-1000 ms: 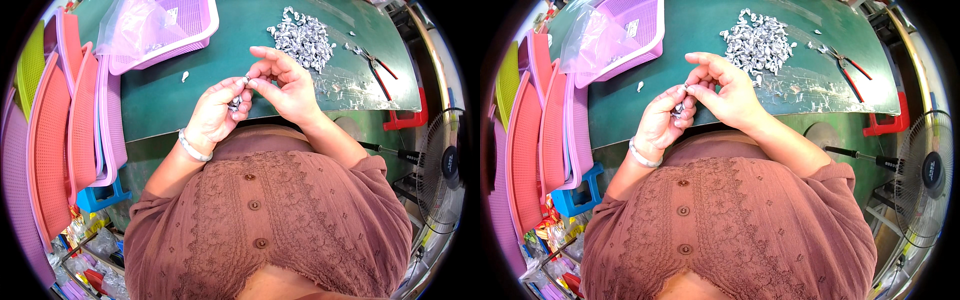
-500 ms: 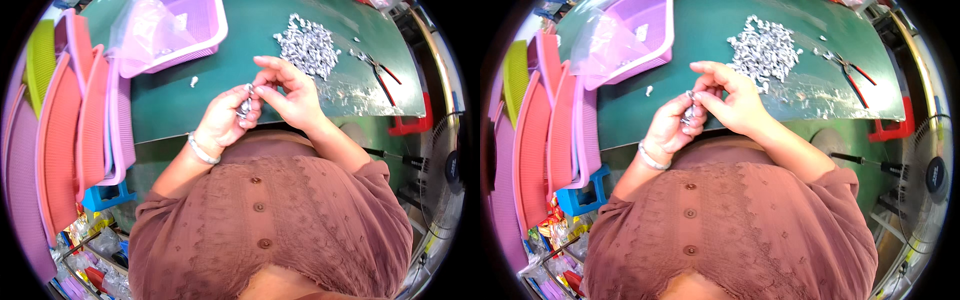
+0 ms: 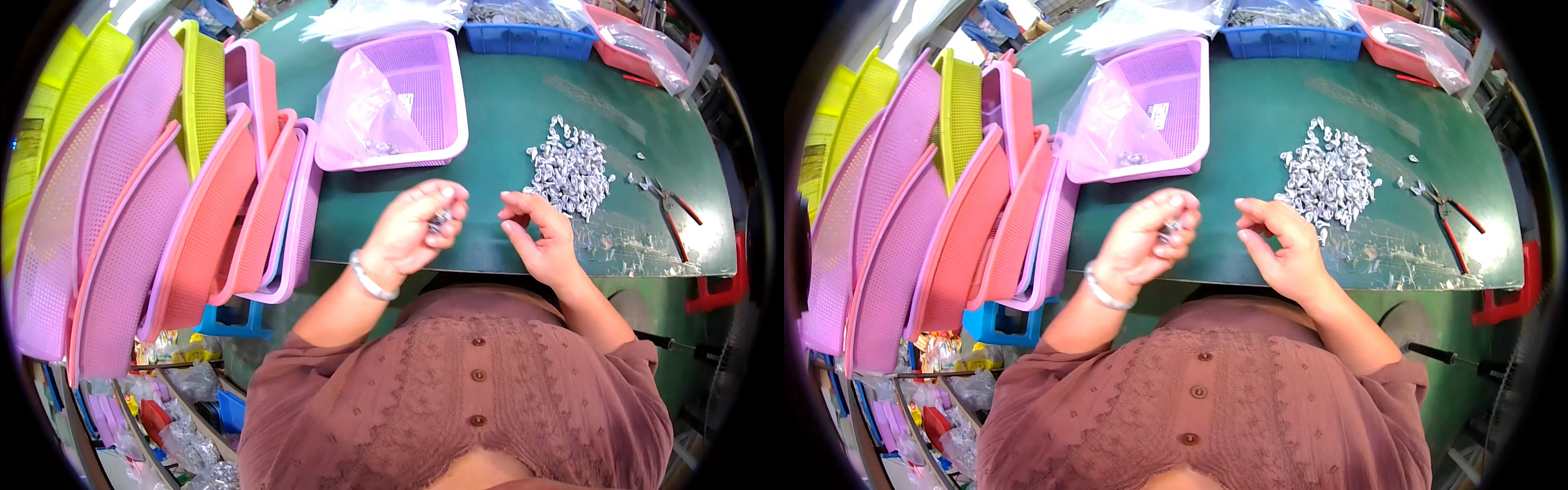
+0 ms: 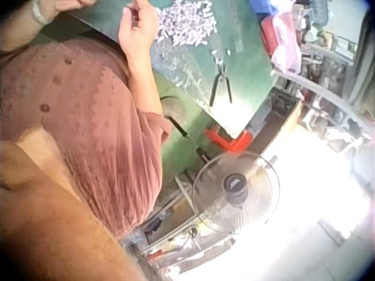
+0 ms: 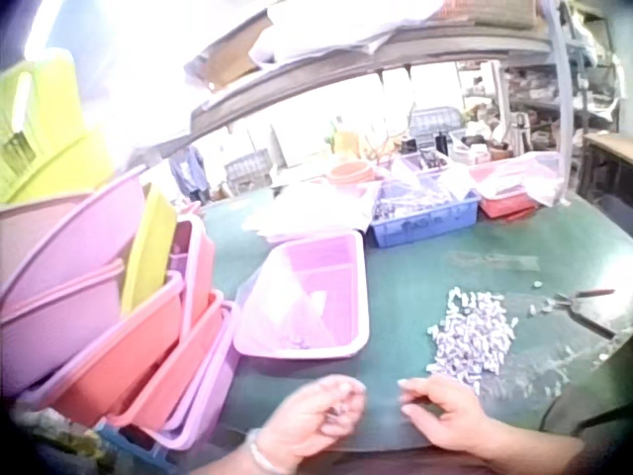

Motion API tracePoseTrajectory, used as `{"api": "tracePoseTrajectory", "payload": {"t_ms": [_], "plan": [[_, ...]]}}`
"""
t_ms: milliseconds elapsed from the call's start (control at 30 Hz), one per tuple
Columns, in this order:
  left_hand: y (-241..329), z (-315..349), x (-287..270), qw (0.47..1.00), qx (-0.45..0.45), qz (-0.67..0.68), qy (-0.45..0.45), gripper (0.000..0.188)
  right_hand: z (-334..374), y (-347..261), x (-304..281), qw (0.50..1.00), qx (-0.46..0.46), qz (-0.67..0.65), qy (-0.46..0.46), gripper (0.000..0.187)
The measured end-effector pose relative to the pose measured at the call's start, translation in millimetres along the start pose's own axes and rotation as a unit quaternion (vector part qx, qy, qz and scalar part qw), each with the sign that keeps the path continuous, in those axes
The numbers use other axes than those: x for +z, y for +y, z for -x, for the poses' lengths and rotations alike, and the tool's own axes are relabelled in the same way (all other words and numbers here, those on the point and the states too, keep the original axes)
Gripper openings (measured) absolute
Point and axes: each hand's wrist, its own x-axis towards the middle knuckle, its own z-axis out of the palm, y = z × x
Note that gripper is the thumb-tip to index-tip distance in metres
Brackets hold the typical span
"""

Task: The person repeatedly picks small silver-wrapped items from a pile on a green table, adjusts or folds the wrappers by hand, and places them back into the pile. The workspace includes stacked plastic baskets and a pair of pliers on the table.

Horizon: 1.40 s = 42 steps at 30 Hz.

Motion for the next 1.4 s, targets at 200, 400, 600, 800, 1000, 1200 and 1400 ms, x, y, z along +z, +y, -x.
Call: {"api": "tracePoseTrajectory", "payload": {"t_ms": [200, 400, 600, 800, 1000, 1200, 1400], "plan": [[106.5, 18.5, 22.8, 0.891, 0.301, -0.295, 0.166, 0.015, 13.3, 9.4, -6.7, 0.999, 0.029, -0.015, 0.013, 0.031], [172.3, -0.2, 19.9, 0.751, 0.212, -0.532, 0.328, 0.014, 16.5, 9.6, -8.2, 1.000, 0.001, -0.003, -0.012, 0.028], [183.0, -17.2, 21.0, 0.712, 0.023, -0.670, 0.212, 0.017, 16.3, 9.8, -12.0, 0.998, -0.001, 0.015, -0.059, 0.029], [181.2, -37.5, 24.2, 0.685, -0.080, -0.713, 0.127, 0.018, 17.9, 10.4, -12.1, 0.998, -0.011, 0.019, -0.065, 0.025], [183.6, -57.4, 10.8, 0.670, -0.020, -0.709, 0.219, 0.017, 18.4, 10.8, -12.3, 0.998, 0.002, 0.016, -0.061, 0.021], [169.5, -51.9, 3.3, 0.731, -0.032, -0.651, 0.204, 0.033, 18.9, 12.2, -12.2, 0.998, 0.001, 0.024, -0.056, 0.020], [159.9, -46.2, 5.8, 0.592, 0.226, -0.737, 0.236, 0.024, 17.6, 13.7, -12.9, 0.998, -0.019, 0.052, -0.039, 0.020]]}}
